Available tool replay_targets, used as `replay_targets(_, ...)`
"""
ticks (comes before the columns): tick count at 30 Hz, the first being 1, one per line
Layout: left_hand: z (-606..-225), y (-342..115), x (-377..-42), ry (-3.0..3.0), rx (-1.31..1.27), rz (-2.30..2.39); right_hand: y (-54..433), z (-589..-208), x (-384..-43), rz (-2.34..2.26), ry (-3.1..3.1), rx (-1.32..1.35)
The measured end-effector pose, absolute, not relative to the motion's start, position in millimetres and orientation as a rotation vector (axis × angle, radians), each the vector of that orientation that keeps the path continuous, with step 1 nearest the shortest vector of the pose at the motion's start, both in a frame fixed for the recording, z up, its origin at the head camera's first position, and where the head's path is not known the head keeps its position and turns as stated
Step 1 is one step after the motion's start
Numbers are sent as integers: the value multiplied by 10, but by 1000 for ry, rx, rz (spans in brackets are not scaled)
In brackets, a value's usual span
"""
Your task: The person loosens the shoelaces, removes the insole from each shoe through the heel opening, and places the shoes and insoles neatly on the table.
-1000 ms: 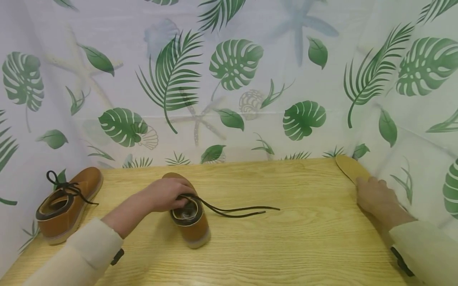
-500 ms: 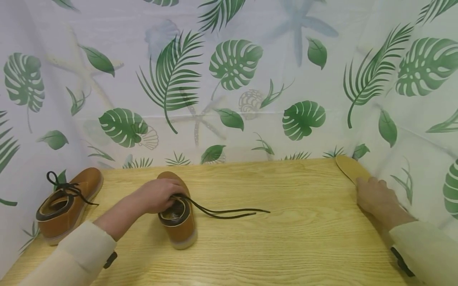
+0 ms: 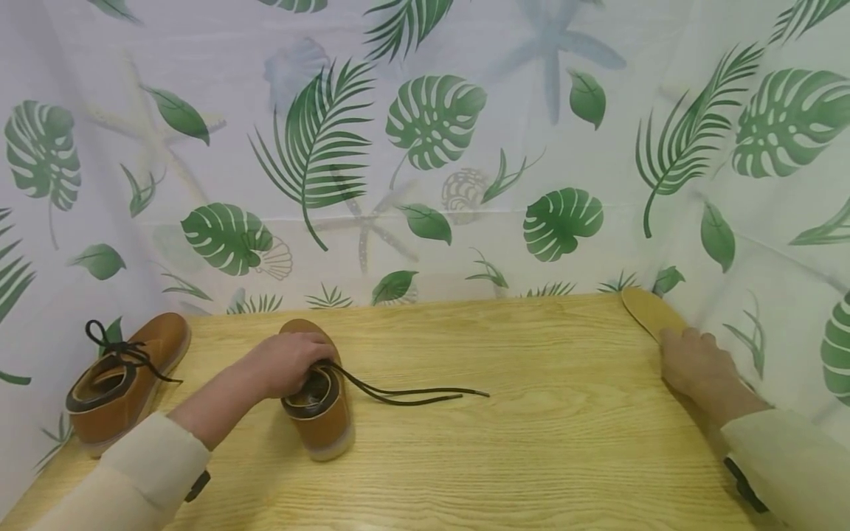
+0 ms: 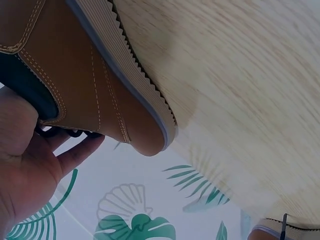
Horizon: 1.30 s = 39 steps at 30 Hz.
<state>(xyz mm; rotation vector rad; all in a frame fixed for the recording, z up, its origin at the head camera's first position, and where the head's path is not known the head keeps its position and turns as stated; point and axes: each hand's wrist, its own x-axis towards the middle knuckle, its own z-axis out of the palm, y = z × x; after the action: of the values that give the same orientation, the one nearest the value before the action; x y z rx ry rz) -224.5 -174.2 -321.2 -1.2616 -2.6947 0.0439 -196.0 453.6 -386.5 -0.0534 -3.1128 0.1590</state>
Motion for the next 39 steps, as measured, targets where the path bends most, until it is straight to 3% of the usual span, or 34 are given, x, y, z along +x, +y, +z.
replay_targets(39, -3386, -2250, -2277, -2627, -1161, 108, 4516, -3912, -1944, 127, -3070, -49)
